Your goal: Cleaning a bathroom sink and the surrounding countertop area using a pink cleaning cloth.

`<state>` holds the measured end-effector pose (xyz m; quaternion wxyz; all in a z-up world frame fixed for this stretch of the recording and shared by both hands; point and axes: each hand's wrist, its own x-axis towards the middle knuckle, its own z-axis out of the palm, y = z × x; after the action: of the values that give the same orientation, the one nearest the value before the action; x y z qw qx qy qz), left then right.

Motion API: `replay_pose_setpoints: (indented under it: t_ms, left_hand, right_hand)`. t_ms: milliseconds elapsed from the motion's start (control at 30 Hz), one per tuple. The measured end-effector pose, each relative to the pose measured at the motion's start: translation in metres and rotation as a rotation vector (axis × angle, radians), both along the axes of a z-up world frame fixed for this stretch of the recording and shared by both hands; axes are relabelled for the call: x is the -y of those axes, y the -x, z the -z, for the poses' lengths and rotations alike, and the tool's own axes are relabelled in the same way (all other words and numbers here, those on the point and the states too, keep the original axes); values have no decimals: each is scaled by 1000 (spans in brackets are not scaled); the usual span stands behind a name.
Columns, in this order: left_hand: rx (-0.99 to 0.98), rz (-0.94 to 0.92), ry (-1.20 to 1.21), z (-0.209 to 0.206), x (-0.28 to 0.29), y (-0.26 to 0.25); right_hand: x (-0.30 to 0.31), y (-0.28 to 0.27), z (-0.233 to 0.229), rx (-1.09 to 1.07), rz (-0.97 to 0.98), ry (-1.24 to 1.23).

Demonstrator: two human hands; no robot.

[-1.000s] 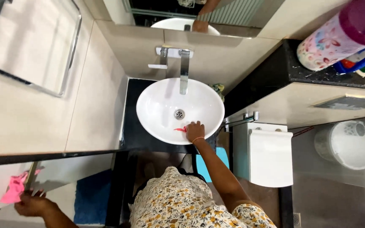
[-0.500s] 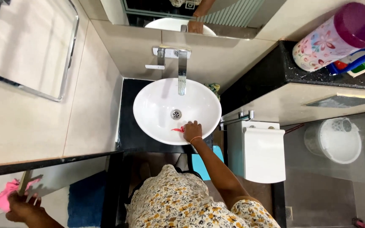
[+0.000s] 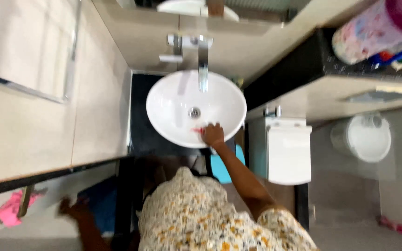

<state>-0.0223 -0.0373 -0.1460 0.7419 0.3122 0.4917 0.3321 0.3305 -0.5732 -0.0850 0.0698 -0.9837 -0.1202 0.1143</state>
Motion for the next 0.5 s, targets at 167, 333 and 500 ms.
replay_pose_setpoints:
  t_ms: [167, 333, 500]
  left_hand:
    - [-210, 932, -8, 50, 114, -69]
    - [-68, 1416, -655, 7, 198, -135]
    - [79, 1663, -646, -117, 256, -221]
  right_hand:
    - [-36, 0, -17, -135, 34, -46]
    - [-42, 33, -15, -200, 62, -239]
    - [-38, 31, -27, -50, 3, -313]
